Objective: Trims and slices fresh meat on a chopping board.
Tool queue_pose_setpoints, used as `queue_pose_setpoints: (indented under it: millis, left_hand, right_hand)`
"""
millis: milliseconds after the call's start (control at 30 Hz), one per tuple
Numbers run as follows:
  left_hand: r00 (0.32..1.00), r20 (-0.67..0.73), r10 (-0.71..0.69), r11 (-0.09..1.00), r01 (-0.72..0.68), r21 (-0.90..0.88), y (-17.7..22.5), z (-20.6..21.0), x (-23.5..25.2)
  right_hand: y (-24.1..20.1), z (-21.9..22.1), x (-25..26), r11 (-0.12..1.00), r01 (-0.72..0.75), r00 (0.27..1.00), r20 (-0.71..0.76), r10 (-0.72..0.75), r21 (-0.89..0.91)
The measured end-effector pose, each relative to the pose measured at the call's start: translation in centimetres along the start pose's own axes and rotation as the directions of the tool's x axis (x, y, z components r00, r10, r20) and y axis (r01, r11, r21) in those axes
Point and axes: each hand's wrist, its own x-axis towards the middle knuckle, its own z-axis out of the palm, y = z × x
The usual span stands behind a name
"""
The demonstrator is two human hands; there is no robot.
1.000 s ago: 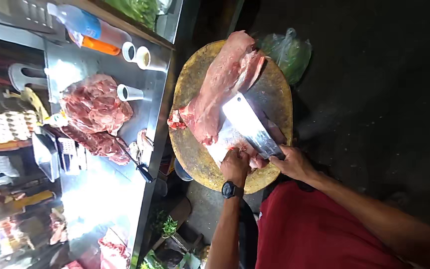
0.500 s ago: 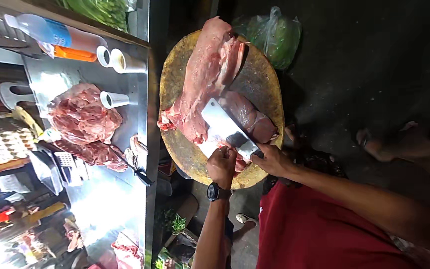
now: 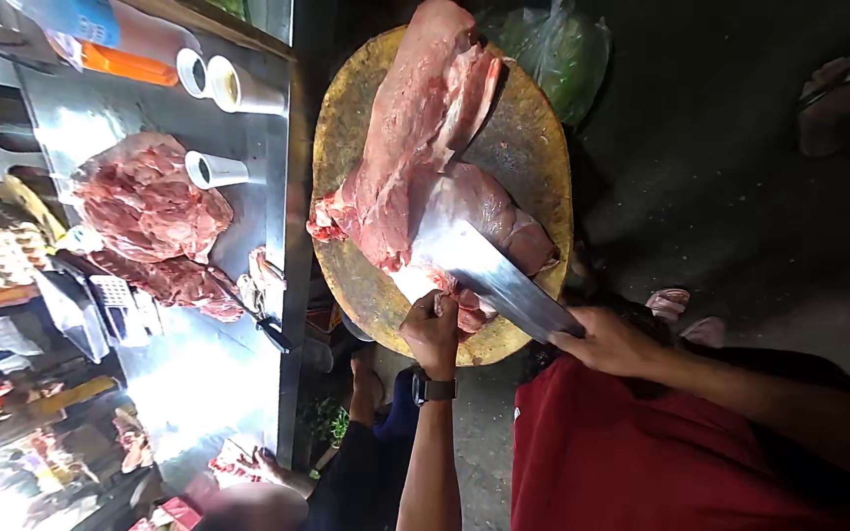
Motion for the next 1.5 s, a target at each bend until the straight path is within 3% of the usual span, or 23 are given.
queue_pose_setpoints:
  millis: [200, 333, 400, 533, 700, 767, 867, 1100, 1200, 1267, 1500]
  left_hand:
    - [1.000, 0.005, -0.024, 0.999, 0.024, 0.028, 0.5, 0.5, -0.2]
    - [1.000, -0.003, -0.016, 0.999, 0.016, 0.028, -0.5, 0.1, -0.2]
    - [0.997, -0.010, -0.081, 0.994, 0.080, -0.077, -1.5, -1.2, -0.1]
    - [0.970, -0.105, -0.222, 0.927, 0.176, -0.333, -2.6, -3.4, 1.0]
    - [0.985, 0.121, -0.124, 0.992, 0.121, 0.035, -1.1, -1.7, 1.7]
    - [0.983, 0.148, -0.109, 0.985, 0.087, 0.152, 0.0, -0.4, 1.7]
    - [0.986, 0.143, -0.091, 0.958, 0.048, 0.282, 0.7, 0.4, 2.0]
    - [0.940, 0.292, -0.175, 0.856, -0.001, 0.517, 2.1, -0.2, 4.2]
    - [0.916, 0.341, -0.210, 0.825, -0.021, 0.565, 2.4, -0.4, 5.5]
    - [0.921, 0.362, -0.141, 0.849, -0.076, 0.524, 1.9, -1.1, 5.2]
    - [0.977, 0.214, -0.024, 0.913, -0.065, 0.403, -0.4, -0.8, 3.9]
  right_hand:
    - [-4.4, 4.0, 8.3, 0.967, -0.049, 0.997, -0.038, 0.061, 0.251]
    - [-0.1, 2.4, 3.4, 1.000, -0.007, 0.987, 0.163, 0.003, 0.026]
    - [2.1, -0.4, -0.6, 0.994, -0.006, 0.968, 0.249, 0.033, -0.108]
    - [3.6, -4.8, -4.4, 0.970, -0.005, 0.975, 0.216, 0.059, -0.242]
    - [1.3, -4.4, -1.4, 0.996, -0.062, 0.998, -0.004, 0.062, -0.064]
    - [0.1, -3.7, 0.7, 0.999, -0.028, 0.998, -0.059, 0.027, -0.015]
    - [-1.3, -2.8, 3.3, 0.998, 0.048, 0.991, -0.121, -0.051, -0.029]
    - [-5.5, -1.8, 7.0, 0.992, 0.091, 0.984, -0.142, -0.104, -0.092]
    - [-6.5, -1.5, 9.0, 0.987, 0.109, 0.986, -0.111, -0.123, -0.122]
    - [-7.3, -1.0, 10.2, 0.982, 0.117, 0.989, -0.076, -0.129, -0.150]
    - [-9.4, 1.3, 11.8, 0.972, 0.086, 0.994, -0.047, -0.099, -0.220]
